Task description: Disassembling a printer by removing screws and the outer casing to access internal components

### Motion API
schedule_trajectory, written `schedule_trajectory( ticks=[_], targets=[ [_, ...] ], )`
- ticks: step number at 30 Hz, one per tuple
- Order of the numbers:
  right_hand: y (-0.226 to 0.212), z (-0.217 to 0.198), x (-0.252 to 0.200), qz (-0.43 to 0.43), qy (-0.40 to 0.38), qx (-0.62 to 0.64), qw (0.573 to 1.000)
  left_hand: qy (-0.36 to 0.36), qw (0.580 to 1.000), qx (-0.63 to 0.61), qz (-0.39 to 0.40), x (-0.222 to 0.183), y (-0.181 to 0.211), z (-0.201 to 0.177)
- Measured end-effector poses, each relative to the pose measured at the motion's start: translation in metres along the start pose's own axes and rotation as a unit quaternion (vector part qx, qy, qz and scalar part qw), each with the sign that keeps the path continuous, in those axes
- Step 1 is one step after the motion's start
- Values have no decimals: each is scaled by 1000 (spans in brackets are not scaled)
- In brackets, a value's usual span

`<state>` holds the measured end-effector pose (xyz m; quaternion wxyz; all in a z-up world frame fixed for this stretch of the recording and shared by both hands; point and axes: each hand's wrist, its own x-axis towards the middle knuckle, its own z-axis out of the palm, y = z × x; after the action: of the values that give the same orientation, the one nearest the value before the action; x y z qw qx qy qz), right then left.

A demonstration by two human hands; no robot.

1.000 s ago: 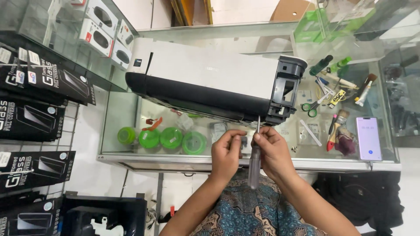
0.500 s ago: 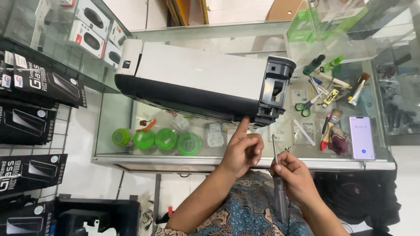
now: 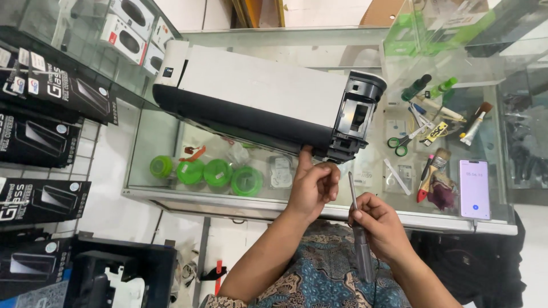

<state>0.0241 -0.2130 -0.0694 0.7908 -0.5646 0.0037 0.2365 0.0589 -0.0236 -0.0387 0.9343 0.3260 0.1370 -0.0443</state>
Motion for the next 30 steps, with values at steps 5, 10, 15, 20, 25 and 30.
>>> schedule_trajectory(
  ticks=[5, 10, 15, 20, 25, 30],
  targets=[
    [-6, -1, 5, 12, -27, -6, 1000, 10, 996, 79, 30, -9, 5, 14],
    [-28, 15, 11, 3, -71, -73, 995, 36, 982, 171, 69, -46, 15, 15],
    [-43, 40, 19, -29, -62, -147, 987, 28, 855, 518, 28, -106, 44, 23],
    [-80, 66, 31, -180, -113, -340, 916, 47, 854, 508, 98, -118, 24, 7],
    [-127, 74, 60, -478, 31, -580, 659, 102, 829, 527, 155, -118, 28, -2],
    [-107, 85, 97, -477, 116, -727, 480, 74, 838, 516, 162, -112, 24, -20]
  ],
)
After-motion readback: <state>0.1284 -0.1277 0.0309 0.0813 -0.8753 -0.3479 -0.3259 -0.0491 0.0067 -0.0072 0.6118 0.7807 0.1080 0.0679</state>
